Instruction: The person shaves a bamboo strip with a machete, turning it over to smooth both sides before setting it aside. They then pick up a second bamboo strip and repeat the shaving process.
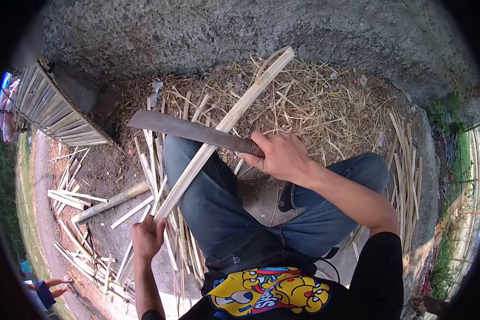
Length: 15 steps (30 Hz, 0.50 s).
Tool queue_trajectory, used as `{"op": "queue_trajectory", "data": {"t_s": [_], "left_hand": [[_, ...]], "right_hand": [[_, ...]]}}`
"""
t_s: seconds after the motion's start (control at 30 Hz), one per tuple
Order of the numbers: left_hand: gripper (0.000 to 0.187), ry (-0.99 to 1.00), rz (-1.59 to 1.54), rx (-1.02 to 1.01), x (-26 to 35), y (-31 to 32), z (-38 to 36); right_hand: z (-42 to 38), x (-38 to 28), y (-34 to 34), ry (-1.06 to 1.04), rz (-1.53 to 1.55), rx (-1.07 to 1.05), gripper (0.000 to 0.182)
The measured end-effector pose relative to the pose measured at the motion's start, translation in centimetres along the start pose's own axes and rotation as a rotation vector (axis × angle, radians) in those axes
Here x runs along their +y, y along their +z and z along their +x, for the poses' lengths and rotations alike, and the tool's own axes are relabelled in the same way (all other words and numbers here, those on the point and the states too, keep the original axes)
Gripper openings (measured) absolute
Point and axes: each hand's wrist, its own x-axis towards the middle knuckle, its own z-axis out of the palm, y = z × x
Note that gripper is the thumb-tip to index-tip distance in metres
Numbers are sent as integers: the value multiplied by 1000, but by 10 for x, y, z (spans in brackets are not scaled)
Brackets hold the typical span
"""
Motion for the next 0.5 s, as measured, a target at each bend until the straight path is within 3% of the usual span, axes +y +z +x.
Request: {"op": "queue_trajectory", "data": {"t_s": [0.1,0.17,0.2,0.33,0.5], "left_hand": [[43,23,10,-4,-43,3,-16],[41,30,1,-1,-59,1,-27],[42,115,57,38,-27,-5,-19],[45,56,40,-45,-20,0,11],[46,44,-25,-45,-24,7,-2]], "right_hand": [[9,38,-11,27,-136,33,55],[24,105,-47,349,-56,66,51],[25,125,-52,354,-137,81,47],[31,117,-64,455,-170,50,48],[14,95,-58,463,79,122,51]]}}
